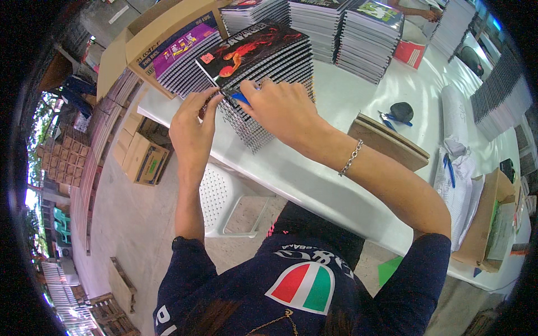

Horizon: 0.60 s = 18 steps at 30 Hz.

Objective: The person prepares spiral-bound notebooks by using a pair of pliers to trim or adjust the metal coils on a stack of books at a workspace.

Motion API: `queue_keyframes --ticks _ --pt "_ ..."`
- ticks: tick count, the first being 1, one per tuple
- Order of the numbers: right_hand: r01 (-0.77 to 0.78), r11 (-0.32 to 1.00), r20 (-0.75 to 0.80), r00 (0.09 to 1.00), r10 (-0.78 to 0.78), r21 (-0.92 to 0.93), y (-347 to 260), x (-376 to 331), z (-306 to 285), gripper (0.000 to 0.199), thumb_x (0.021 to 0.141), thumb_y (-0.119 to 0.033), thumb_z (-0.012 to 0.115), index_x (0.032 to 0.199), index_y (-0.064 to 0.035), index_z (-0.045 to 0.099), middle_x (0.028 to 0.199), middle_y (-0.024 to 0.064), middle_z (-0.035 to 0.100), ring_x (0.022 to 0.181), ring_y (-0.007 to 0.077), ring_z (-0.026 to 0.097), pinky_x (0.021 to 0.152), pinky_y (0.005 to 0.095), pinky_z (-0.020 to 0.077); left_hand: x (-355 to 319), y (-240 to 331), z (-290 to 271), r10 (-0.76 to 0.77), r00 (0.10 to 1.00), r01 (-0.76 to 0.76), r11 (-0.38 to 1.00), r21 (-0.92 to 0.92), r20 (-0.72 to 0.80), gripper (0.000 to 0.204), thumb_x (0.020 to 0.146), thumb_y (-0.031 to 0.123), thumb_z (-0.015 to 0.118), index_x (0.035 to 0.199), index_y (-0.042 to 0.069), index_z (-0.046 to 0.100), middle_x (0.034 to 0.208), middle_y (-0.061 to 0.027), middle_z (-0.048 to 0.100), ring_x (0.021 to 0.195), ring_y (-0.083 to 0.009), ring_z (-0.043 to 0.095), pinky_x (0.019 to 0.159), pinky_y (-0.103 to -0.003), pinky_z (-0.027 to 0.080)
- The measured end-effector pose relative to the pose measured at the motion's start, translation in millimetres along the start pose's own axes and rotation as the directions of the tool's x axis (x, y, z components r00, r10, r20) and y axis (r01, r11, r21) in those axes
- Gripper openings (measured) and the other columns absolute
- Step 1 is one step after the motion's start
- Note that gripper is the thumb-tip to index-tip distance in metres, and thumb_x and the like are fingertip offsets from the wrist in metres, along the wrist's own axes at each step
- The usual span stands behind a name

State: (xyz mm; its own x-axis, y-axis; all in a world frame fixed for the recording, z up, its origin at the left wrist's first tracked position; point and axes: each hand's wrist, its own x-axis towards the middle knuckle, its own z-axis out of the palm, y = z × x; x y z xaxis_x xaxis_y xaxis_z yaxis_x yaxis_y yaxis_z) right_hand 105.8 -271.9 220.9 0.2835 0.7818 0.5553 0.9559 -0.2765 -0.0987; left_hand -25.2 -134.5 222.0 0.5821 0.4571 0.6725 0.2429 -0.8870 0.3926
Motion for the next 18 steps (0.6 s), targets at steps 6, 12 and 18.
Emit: queue_keyframes --ticks 6,12,18 --pt "0.045 0.999 -0.125 0.991 -0.045 -0.001 1 -2 1 0.030 0.098 -0.037 0.062 0.101 -0.0073 0.058 0.085 0.0131 0.065 0.073 0.0330 0.068 0.060 0.0446 0.0547 -1 -1 -13 -0.054 0.996 0.051 0.998 -0.049 -0.070 0.018 0.093 0.021 0.071 0.106 0.009 0.075 0.086 -0.0080 0.067 0.069 -0.0224 0.062 0.067 -0.034 0.048" --pt "-0.324 0.890 -0.018 0.937 0.348 0.322 5 -70 -21 0.032 0.096 -0.039 0.065 0.103 -0.0080 0.058 0.090 0.0158 0.064 0.079 0.0375 0.066 0.066 0.0505 0.0529 3 27 -13 -0.040 0.991 0.000 0.953 -0.304 -0.126 0.021 0.099 0.015 0.063 0.116 0.004 0.071 0.098 -0.0052 0.070 0.081 -0.0124 0.061 0.071 -0.028 0.048" --pt "-0.444 0.700 -0.009 0.841 0.541 0.559 -22 -141 3 0.033 0.094 -0.029 0.068 0.117 -0.0059 0.062 0.096 0.0168 0.065 0.087 0.0365 0.066 0.077 0.0439 0.0538 -19 89 11 0.188 0.887 0.333 0.372 -0.866 0.422 0.038 0.104 0.015 0.055 0.139 0.000 0.054 0.111 -0.0054 0.057 0.075 -0.0072 0.048 0.068 -0.021 0.040"
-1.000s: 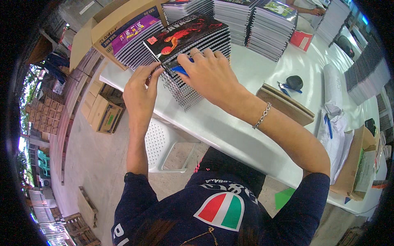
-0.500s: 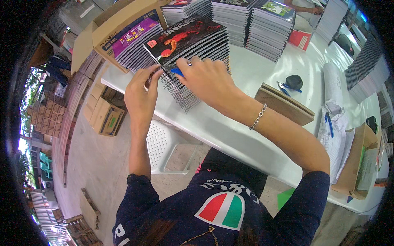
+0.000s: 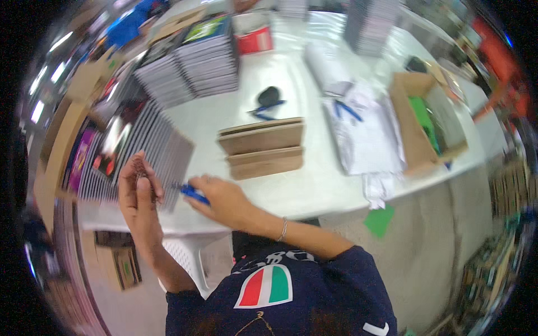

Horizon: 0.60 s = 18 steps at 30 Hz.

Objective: The person prepares spiral-bound notebooks by using a pair of pliers to trim or adjust the metal coils on a stack of books at a workspace.

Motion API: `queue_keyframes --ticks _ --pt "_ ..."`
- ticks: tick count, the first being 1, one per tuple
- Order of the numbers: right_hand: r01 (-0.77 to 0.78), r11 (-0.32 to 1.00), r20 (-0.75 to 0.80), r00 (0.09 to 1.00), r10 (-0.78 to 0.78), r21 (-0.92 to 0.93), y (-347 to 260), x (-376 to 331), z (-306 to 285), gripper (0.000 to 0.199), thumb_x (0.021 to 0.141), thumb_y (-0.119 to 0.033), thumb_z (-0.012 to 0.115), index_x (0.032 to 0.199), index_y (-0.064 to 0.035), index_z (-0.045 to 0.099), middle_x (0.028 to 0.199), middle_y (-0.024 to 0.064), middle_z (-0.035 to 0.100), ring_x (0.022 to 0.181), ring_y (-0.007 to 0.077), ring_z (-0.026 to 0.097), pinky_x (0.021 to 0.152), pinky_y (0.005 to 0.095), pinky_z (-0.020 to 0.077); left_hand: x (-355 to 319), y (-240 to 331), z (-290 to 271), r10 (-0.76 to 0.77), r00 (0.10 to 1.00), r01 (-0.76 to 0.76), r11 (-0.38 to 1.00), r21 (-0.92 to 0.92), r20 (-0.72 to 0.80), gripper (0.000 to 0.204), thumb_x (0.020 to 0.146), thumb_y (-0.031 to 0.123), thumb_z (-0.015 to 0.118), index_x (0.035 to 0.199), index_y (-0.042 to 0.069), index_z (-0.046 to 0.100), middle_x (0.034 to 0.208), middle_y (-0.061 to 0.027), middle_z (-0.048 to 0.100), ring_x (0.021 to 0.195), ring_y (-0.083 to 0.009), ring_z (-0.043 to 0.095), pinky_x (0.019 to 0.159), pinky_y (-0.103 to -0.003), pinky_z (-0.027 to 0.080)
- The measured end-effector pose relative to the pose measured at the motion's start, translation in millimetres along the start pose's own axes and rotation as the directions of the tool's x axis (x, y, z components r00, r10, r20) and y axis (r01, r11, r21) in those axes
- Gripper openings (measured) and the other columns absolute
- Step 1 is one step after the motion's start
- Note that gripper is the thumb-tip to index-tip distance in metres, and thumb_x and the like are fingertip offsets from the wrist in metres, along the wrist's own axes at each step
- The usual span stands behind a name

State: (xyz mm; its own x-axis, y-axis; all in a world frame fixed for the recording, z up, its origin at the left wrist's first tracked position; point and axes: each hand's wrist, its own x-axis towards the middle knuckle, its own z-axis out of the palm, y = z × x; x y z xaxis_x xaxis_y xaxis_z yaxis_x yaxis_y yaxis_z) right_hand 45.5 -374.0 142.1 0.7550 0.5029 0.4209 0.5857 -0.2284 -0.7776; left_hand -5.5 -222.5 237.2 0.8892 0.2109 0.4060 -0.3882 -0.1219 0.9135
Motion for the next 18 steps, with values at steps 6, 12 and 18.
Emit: queue_keyframes --ticks 6,12,18 --pt "-0.195 0.969 -0.130 0.976 0.176 -0.152 40 -81 -43 0.036 0.093 -0.028 0.070 0.120 -0.0071 0.059 0.102 0.0198 0.065 0.094 0.0402 0.065 0.080 0.0477 0.0525 34 3 141 0.441 0.850 -0.465 0.885 0.018 0.287 0.033 0.089 -0.007 0.061 0.120 0.001 0.069 0.110 -0.0111 0.064 0.100 -0.0200 0.062 0.091 -0.031 0.050" --pt "-0.142 0.985 -0.331 0.938 0.103 -0.094 101 -116 -57 0.035 0.090 -0.017 0.072 0.120 -0.0037 0.062 0.109 0.0202 0.066 0.101 0.0408 0.063 0.087 0.0458 0.0521 63 50 333 0.780 0.540 -0.585 0.619 -0.524 0.317 0.035 0.089 0.001 0.065 0.120 0.013 0.070 0.111 -0.0120 0.062 0.106 -0.0315 0.061 0.094 -0.042 0.046" --pt "-0.154 0.988 -0.259 0.953 0.156 0.029 115 -104 -36 0.034 0.091 -0.015 0.069 0.123 -0.0060 0.064 0.119 0.0194 0.066 0.108 0.0384 0.063 0.091 0.0441 0.0508 119 53 437 0.924 0.380 -0.897 0.378 -0.231 0.036 0.029 0.084 0.018 0.071 0.111 0.009 0.071 0.119 -0.0131 0.064 0.119 -0.0366 0.055 0.095 -0.057 0.044"
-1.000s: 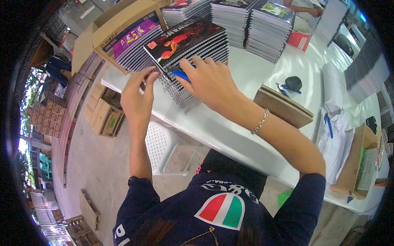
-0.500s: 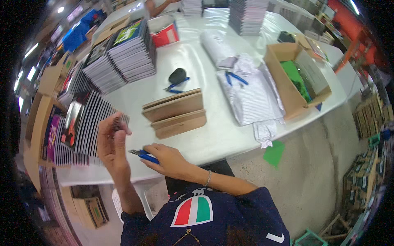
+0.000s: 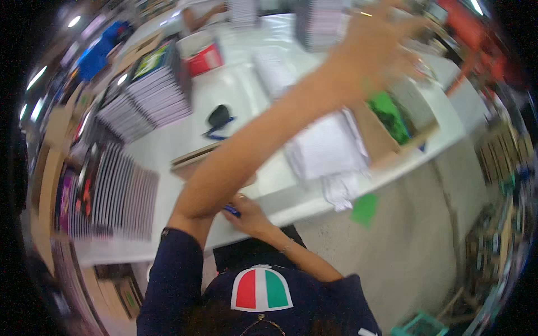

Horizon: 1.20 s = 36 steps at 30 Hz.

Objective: The person prepares spiral-bound notebooks by using a pair of pliers to trim or adjust the metal coils on a stack of books at a workspace.

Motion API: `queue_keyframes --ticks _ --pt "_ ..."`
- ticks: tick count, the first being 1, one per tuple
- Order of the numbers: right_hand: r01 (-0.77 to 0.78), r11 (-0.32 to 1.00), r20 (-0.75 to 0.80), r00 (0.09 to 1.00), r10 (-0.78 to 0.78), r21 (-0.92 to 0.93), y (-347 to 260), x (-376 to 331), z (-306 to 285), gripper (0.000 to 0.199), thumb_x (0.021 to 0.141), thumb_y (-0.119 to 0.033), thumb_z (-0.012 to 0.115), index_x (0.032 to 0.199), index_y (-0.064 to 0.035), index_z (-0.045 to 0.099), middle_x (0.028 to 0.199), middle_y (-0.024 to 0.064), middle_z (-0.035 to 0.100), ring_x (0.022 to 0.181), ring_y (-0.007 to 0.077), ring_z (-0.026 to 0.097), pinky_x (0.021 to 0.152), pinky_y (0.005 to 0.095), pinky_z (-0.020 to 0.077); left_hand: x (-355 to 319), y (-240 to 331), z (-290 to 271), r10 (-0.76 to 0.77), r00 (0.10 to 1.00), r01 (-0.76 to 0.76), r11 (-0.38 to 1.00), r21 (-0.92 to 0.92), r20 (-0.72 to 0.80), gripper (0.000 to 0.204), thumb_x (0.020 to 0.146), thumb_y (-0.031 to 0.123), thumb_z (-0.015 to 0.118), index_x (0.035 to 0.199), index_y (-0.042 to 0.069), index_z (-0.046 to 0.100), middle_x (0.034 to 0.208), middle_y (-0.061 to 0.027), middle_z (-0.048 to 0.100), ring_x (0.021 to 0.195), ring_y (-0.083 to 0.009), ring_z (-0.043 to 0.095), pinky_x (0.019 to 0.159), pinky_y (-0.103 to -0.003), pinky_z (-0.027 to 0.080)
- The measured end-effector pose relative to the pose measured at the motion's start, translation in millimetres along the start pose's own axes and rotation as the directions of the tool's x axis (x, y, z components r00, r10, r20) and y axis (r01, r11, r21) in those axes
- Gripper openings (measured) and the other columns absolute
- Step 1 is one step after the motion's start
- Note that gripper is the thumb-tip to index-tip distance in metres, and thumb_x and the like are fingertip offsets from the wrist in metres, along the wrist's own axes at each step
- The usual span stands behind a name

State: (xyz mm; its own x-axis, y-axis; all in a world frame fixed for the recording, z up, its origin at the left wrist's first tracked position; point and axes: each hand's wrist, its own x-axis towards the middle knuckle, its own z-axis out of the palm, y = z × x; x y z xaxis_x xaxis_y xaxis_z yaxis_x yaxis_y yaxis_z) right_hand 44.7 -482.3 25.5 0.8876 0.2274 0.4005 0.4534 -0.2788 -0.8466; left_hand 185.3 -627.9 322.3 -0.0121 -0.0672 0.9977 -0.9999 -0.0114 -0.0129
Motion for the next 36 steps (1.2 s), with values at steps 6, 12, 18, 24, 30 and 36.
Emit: queue_keyframes --ticks 6,12,18,24,30,36 --pt "-0.125 0.990 0.106 0.986 0.131 -0.060 23 -26 -15 0.040 0.097 -0.022 0.061 0.130 0.0007 0.058 0.127 0.0239 0.060 0.119 0.0361 0.055 0.106 0.0446 0.0393 -36 69 -109 -0.106 0.979 0.077 0.983 0.165 0.175 0.030 0.074 0.021 0.073 0.103 0.012 0.072 0.120 -0.0101 0.063 0.121 -0.0349 0.055 0.097 -0.055 0.044" --pt "-0.218 0.973 0.175 0.964 0.202 0.074 -55 36 10 0.060 0.096 -0.021 0.061 0.147 0.0014 0.039 0.135 0.0256 0.046 0.127 0.0413 0.042 0.111 0.0478 0.0312 -107 154 -333 -0.368 0.912 0.382 0.606 0.698 -0.180 0.024 0.082 0.001 0.072 0.105 0.008 0.072 0.111 -0.0105 0.066 0.107 -0.0278 0.062 0.096 -0.044 0.048" --pt "0.216 0.975 0.413 0.893 -0.177 -0.048 -113 96 49 0.062 0.091 -0.019 0.069 0.145 -0.0039 0.044 0.120 0.0197 0.053 0.108 0.0356 0.049 0.097 0.0459 0.0364 -164 203 -441 -0.213 0.588 0.809 0.128 0.574 -0.780 0.024 0.097 0.008 0.066 0.120 0.001 0.066 0.112 -0.0084 0.062 0.105 -0.0179 0.058 0.097 -0.033 0.045" --pt "0.413 0.911 0.306 0.869 -0.389 -0.016 -147 124 99 0.055 0.087 -0.020 0.072 0.138 -0.0102 0.053 0.118 0.0124 0.059 0.107 0.0326 0.050 0.096 0.0456 0.0343 -189 186 -464 -0.338 0.498 0.862 0.292 0.414 -0.799 0.031 0.098 0.009 0.067 0.127 0.000 0.061 0.118 -0.0061 0.059 0.107 -0.0139 0.056 0.096 -0.031 0.046" --pt "0.430 0.897 0.242 0.885 -0.397 -0.102 -162 125 127 0.052 0.086 -0.022 0.073 0.134 -0.0105 0.057 0.120 0.0107 0.058 0.108 0.0334 0.049 0.095 0.0468 0.0347 -197 174 -455 -0.400 0.398 0.883 0.412 0.226 -0.826 0.030 0.099 0.006 0.064 0.127 -0.001 0.060 0.114 -0.0048 0.062 0.098 -0.0109 0.058 0.087 -0.026 0.048" --pt "0.481 0.861 0.219 0.869 -0.443 -0.167 -171 134 132 0.048 0.086 -0.026 0.075 0.129 -0.0108 0.061 0.115 0.0091 0.058 0.103 0.0327 0.050 0.089 0.0454 0.0366 -205 166 -463 -0.309 0.418 0.876 0.385 0.290 -0.854 0.021 0.098 0.009 0.066 0.116 -0.003 0.067 0.110 -0.0072 0.065 0.096 -0.0122 0.060 0.085 -0.028 0.050"
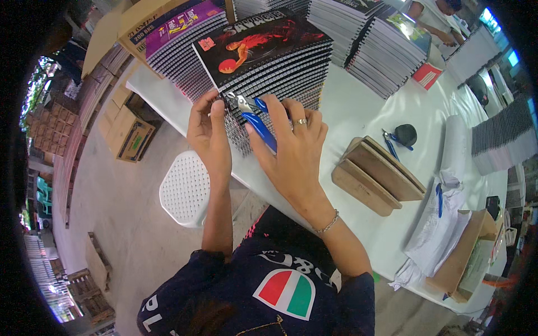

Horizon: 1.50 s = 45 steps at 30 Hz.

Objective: The person prepares spiral-bound notebooks by using a pair of pliers to trim or adjust the metal coils on a stack of books at a workspace.

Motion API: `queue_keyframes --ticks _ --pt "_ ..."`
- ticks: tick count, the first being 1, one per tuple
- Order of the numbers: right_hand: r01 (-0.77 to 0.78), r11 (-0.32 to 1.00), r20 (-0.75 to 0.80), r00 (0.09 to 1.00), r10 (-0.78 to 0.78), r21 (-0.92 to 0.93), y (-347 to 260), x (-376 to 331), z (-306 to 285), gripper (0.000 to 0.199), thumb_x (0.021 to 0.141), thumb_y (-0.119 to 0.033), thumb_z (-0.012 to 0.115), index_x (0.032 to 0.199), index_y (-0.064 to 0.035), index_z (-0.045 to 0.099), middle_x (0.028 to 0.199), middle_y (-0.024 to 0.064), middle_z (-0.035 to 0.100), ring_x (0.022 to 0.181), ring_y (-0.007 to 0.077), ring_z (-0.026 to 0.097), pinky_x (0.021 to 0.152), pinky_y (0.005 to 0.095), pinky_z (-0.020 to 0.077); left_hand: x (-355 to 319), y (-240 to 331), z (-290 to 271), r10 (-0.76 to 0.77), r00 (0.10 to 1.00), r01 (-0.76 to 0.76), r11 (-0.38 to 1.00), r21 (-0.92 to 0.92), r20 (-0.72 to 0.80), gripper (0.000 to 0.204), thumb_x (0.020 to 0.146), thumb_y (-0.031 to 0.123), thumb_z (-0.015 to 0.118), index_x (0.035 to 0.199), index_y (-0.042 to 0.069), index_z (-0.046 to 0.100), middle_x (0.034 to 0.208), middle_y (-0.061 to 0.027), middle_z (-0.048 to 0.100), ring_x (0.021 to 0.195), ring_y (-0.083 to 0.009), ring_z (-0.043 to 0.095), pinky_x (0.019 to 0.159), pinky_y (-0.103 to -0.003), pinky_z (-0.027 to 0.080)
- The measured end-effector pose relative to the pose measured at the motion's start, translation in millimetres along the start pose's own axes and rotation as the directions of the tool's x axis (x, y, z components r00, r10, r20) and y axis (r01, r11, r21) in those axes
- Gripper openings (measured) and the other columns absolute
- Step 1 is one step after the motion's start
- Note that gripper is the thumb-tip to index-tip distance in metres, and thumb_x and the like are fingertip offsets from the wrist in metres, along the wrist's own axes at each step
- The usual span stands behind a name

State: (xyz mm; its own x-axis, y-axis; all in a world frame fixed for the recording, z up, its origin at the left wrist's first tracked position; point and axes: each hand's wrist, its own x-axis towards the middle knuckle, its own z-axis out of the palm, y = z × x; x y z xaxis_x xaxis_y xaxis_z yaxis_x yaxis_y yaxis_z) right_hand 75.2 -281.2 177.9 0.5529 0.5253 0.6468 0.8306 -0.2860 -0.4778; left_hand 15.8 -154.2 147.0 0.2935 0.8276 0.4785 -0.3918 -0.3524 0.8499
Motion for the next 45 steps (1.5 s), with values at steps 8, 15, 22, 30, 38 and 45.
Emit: queue_keyframes --ticks 8,15,22,30,38,45 --pt "0.033 0.990 0.048 0.999 -0.027 -0.140 -1 7 -2 0.047 0.085 -0.024 0.077 0.128 -0.0118 0.063 0.114 0.0065 0.061 0.098 0.0272 0.053 0.086 0.0415 0.0385 1 2 0 0.019 1.000 -0.019 1.000 0.023 0.021 0.020 0.097 0.008 0.068 0.113 -0.003 0.068 0.108 -0.0081 0.064 0.095 -0.0132 0.062 0.085 -0.028 0.051" --pt "0.058 0.992 0.076 0.996 -0.050 -0.115 2 9 -2 0.044 0.086 -0.025 0.076 0.126 -0.0104 0.063 0.105 0.0085 0.061 0.091 0.0289 0.055 0.079 0.0412 0.0407 1 2 -3 0.056 0.996 -0.060 0.997 0.056 0.065 0.022 0.101 0.010 0.063 0.118 -0.004 0.065 0.117 -0.0078 0.066 0.103 -0.0117 0.059 0.092 -0.027 0.048" --pt "0.130 0.981 0.036 0.991 -0.126 -0.144 2 13 -4 0.044 0.083 -0.029 0.078 0.120 -0.0107 0.065 0.097 0.0089 0.058 0.086 0.0269 0.054 0.074 0.0399 0.0403 1 2 -1 0.043 0.999 -0.043 0.999 0.021 0.016 0.019 0.095 0.006 0.069 0.112 -0.002 0.070 0.105 -0.0079 0.063 0.095 -0.0140 0.063 0.084 -0.028 0.051" --pt "0.153 0.972 0.062 0.988 -0.144 -0.180 5 14 -2 0.039 0.083 -0.027 0.078 0.116 -0.0103 0.064 0.086 0.0059 0.059 0.073 0.0245 0.060 0.063 0.0380 0.0474 1 1 -2 0.073 0.997 -0.073 0.997 0.037 0.016 0.019 0.095 0.005 0.069 0.112 -0.002 0.070 0.103 -0.0077 0.062 0.094 -0.0135 0.062 0.084 -0.028 0.051" --pt "0.018 0.993 0.065 0.998 -0.011 -0.117 2 8 -5 0.036 0.087 -0.029 0.075 0.116 -0.0100 0.065 0.090 0.0078 0.061 0.079 0.0272 0.062 0.069 0.0399 0.0478 -3 -3 2 0.036 0.999 -0.036 0.999 0.016 0.011 0.022 0.104 0.014 0.058 0.118 -0.003 0.062 0.111 -0.0078 0.062 0.099 -0.0123 0.058 0.090 -0.028 0.047" --pt "0.049 0.990 0.005 0.999 -0.049 -0.133 11 0 1 0.042 0.085 -0.032 0.076 0.121 -0.0120 0.066 0.103 0.0091 0.058 0.094 0.0289 0.054 0.082 0.0450 0.0395 -5 -2 14 0.066 0.996 -0.066 0.998 -0.010 -0.052 0.028 0.111 0.028 0.042 0.115 0.002 0.052 0.106 -0.0065 0.056 0.099 -0.0118 0.052 0.091 -0.028 0.043"
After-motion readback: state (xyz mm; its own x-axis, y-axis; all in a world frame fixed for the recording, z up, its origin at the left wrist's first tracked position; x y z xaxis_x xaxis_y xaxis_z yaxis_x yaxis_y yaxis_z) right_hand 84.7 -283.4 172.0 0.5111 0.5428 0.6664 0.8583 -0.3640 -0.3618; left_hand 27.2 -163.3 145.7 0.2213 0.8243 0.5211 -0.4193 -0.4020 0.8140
